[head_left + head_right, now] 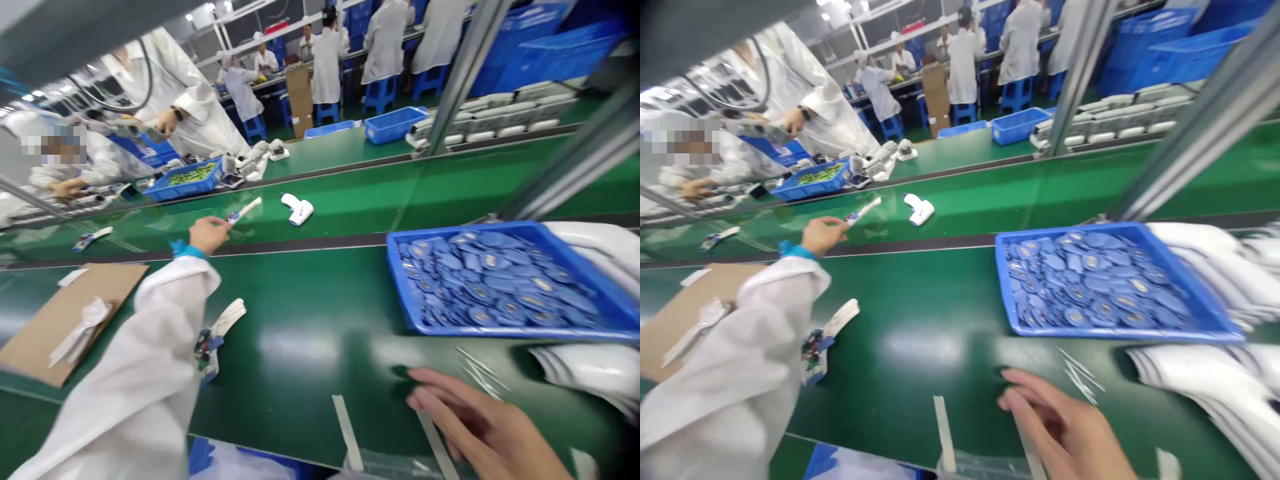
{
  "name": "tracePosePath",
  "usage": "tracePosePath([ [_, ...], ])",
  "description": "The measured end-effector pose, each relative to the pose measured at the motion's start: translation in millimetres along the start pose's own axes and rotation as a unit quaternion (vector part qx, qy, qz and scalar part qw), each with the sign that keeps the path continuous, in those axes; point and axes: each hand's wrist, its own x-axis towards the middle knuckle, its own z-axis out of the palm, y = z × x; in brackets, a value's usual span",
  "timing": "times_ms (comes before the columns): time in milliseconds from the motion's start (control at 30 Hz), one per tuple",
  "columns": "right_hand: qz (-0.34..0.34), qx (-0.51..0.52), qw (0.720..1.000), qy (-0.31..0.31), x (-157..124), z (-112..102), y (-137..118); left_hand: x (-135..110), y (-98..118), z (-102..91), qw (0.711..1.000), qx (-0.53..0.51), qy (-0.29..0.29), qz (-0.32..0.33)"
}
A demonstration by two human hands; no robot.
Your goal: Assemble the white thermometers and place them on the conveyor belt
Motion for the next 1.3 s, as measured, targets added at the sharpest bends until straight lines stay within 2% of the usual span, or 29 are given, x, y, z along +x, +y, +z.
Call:
tracePosePath([
  [67,0.047,0.108,0.989,-0.084,8,5,-25,-38,7,-19.5,0.997,-0.062,-0.022,0.035],
  [133,0.073,0.224,0.96,-0.154,20,7,-48,-94,11,-28.1,0.989,-0.117,-0.052,0.078],
  [200,0.103,0.332,0.911,-0.222,29,5,-63,-164,14,-19.4,0.965,-0.181,-0.126,0.141],
  [233,0.116,0.359,0.89,-0.256,31,3,-66,-201,15,-8.6,0.95,-0.215,-0.164,0.158],
  [267,0.123,0.357,0.881,-0.285,31,0,-66,-235,15,5.5,0.938,-0.241,-0.182,0.169],
  [300,0.119,0.324,0.888,-0.305,28,-2,-64,-266,14,21.3,0.926,-0.253,-0.211,0.183],
  [333,0.099,0.266,0.909,-0.307,24,-5,-60,-291,14,37.1,0.918,-0.259,-0.239,0.184],
  [400,0.026,0.111,0.957,-0.265,11,-12,-48,-325,14,63.1,0.907,-0.295,-0.27,0.131],
  [433,-0.014,0.039,0.971,-0.237,3,-15,-43,-334,15,71.6,0.896,-0.316,-0.29,0.11],
  [500,-0.071,-0.062,0.976,-0.196,-14,-24,-33,-340,22,79.9,0.862,-0.349,-0.353,0.104],
  [567,-0.1,-0.104,0.977,-0.157,-26,-31,-26,-341,32,80.8,0.826,-0.361,-0.412,0.132],
  [633,-0.126,-0.115,0.981,-0.089,-32,-35,-22,-342,45,80.0,0.815,-0.355,-0.43,0.157],
  [733,-0.188,-0.149,0.97,0.024,-34,-34,-22,-350,61,81.6,0.828,-0.332,-0.41,0.189],
  [833,-0.255,-0.218,0.938,0.083,-33,-33,-30,-357,69,85.0,0.848,-0.285,-0.395,0.209],
  [933,-0.285,-0.277,0.906,0.145,-33,-40,-40,-355,70,85.9,0.894,-0.228,-0.338,0.182],
  [1000,-0.294,-0.286,0.893,0.182,-31,-45,-45,-350,70,84.1,0.905,-0.225,-0.328,0.15],
  [1067,-0.311,-0.273,0.892,0.183,-27,-42,-50,-345,71,81.4,0.899,-0.238,-0.341,0.136],
  [1133,-0.343,-0.281,0.883,0.156,-22,-31,-54,-342,73,79.6,0.894,-0.251,-0.336,0.156],
  [1167,-0.362,-0.306,0.868,0.146,-19,-24,-56,-341,73,79.4,0.892,-0.257,-0.328,0.174],
  [1233,-0.4,-0.383,0.822,0.134,-17,-11,-57,-342,73,80.5,0.887,-0.276,-0.315,0.193],
  [1300,-0.426,-0.444,0.779,0.117,-17,-5,-53,-344,71,82.7,0.884,-0.291,-0.316,0.183],
])
